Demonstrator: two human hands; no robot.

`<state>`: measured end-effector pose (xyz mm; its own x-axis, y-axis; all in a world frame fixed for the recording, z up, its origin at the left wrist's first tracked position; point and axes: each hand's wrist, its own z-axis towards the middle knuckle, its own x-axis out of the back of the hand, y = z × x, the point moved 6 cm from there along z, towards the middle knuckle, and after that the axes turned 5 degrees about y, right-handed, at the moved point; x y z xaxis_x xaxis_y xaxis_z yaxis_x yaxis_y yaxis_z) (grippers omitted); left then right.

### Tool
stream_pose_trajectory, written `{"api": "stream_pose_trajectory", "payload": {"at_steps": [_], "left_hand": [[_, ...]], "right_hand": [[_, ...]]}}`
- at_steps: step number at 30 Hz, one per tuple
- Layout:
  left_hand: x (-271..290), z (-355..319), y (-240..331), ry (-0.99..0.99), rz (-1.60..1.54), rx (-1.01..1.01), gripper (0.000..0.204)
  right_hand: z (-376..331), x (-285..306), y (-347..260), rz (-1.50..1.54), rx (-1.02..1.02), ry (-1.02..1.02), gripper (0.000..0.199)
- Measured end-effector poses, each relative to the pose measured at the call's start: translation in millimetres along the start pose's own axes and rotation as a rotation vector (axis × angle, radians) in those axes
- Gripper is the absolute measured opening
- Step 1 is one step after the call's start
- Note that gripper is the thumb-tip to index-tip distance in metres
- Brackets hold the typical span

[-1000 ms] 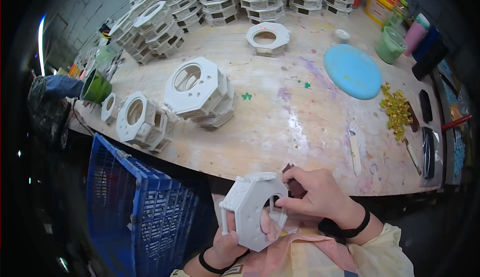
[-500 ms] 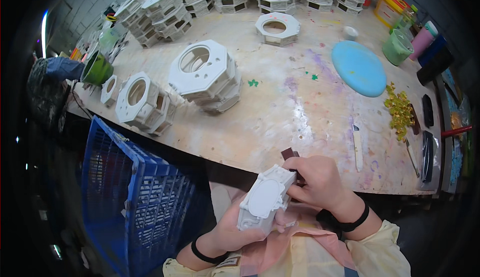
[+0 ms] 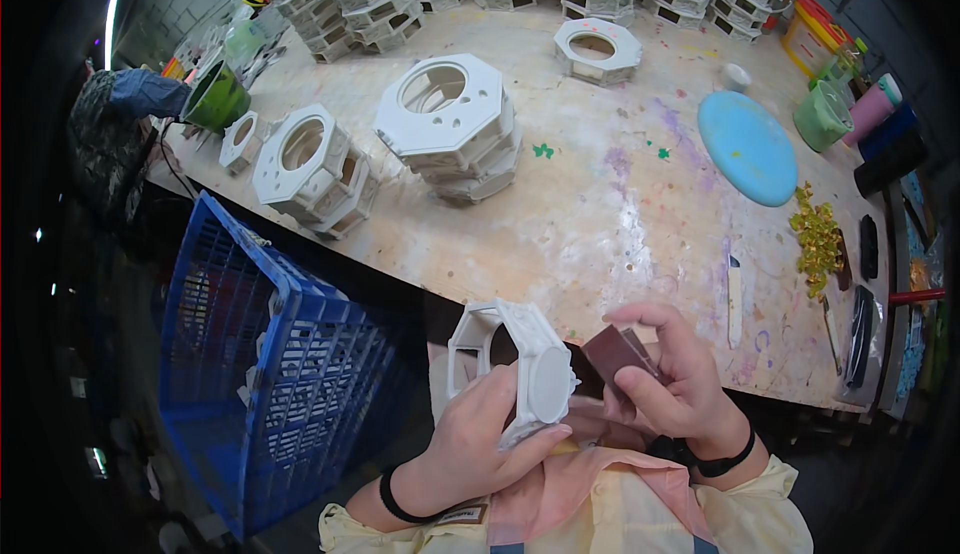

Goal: The person is using a sanding block to smooth the edges and surfaces of white octagonal plastic components at a workbench.

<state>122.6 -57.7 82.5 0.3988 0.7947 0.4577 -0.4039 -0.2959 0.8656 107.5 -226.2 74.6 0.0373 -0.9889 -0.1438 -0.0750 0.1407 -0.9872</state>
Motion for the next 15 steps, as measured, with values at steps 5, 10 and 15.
{"api": "stream_pose_trajectory", "payload": {"at_steps": [5, 10, 15], "left_hand": [[-4, 0, 1, -0.01, 0.036, -0.047, 0.053], [-5, -2, 0, -0.025, -0.028, -0.001, 0.054], [-10, -5, -6, -0.047, -0.065, 0.046, 0.054]], "right_hand": [[-1, -20, 1, -0.037, 0.142, -0.2, 0.031], [5, -13, -5, -0.396, 0.212, -0.074, 0.028], [1, -22, 0, -0.294, 0.173, -0.193, 0.028]]}}
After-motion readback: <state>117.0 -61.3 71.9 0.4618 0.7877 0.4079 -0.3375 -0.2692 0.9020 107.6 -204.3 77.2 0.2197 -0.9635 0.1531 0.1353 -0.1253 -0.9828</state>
